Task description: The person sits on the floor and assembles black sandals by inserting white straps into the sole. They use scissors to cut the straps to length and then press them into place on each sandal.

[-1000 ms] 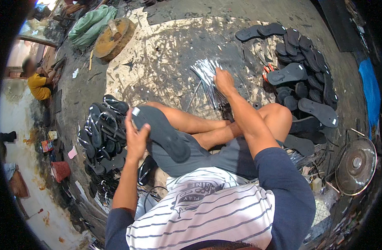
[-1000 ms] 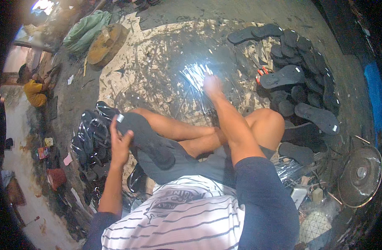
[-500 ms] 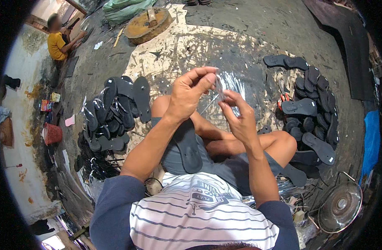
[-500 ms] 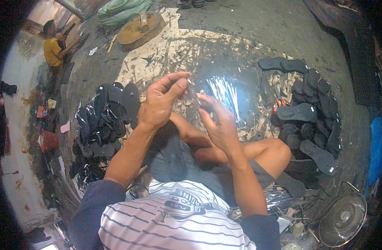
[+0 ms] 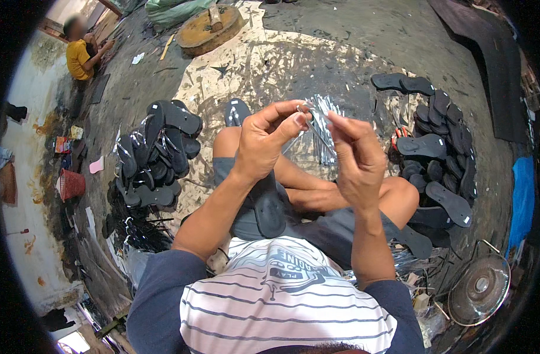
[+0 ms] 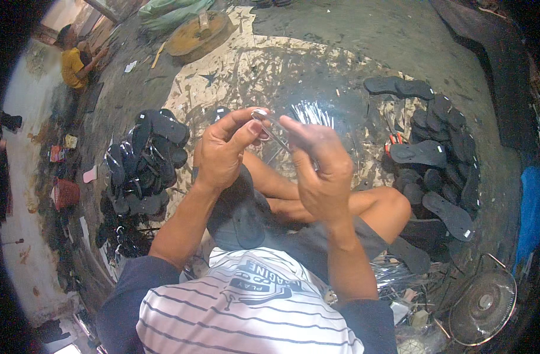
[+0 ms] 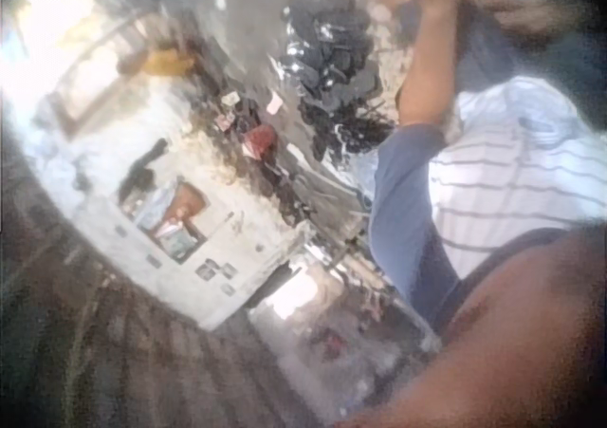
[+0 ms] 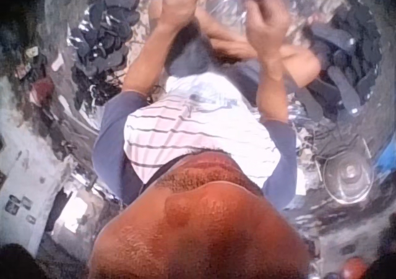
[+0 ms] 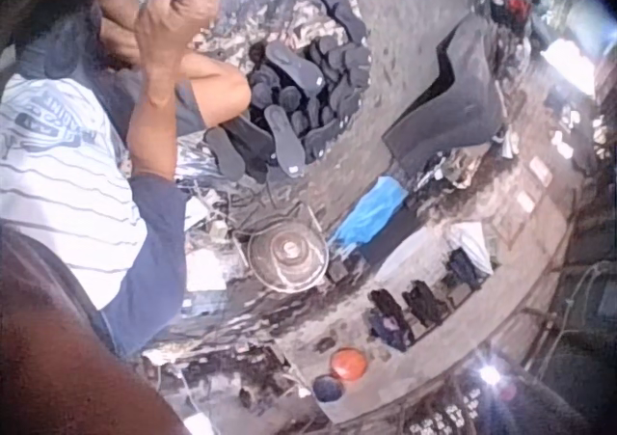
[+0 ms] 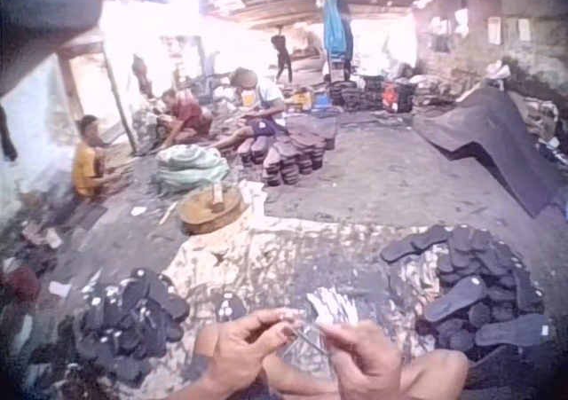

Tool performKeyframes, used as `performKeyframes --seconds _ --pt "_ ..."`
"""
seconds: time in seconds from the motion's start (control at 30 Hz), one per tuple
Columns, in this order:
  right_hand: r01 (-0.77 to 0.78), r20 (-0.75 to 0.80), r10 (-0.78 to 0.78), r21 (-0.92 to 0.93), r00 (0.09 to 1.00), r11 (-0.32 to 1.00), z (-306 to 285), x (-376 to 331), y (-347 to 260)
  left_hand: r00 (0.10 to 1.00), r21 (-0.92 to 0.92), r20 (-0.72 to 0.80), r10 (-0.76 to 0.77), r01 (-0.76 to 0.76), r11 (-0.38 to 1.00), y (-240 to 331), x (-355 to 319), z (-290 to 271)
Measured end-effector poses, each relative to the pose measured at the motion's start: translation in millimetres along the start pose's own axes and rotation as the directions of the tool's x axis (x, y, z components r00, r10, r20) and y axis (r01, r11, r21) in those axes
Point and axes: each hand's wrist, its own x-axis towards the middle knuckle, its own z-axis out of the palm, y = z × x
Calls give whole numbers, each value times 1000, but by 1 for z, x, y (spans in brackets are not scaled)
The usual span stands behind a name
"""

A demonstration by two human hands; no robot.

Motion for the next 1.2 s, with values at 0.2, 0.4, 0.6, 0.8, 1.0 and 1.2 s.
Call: performKeyframes --seconds 0.2,0.4,0.6,0.8,1.0,1.2 --pt "35 34 -31 -122 999 992 6 -4 -15 1000 -101 -18 20 -22 995 1 -3 9" --pt "-39 11 40 -78 999 996 11 -5 -11 1000 -80 -15 -14 13 997 -6 -3 11" --pt "-302 35 301 179 953 936 -9 -11 -14 992 563 99 80 -122 817 -6 -8 -37" --pt "138 288 -578 802 764 581 -66 25 -94 962 966 248 -111 -255 -52 -44 -62 -122" --pt "32 412 -533 769 739 638 -63 33 -109 948 379 -110 -298 317 869 -34 -82 -72" --pt "64 284 -166 336 944 940 -39 12 -77 966 596 -53 -252 233 768 -5 -20 -44"
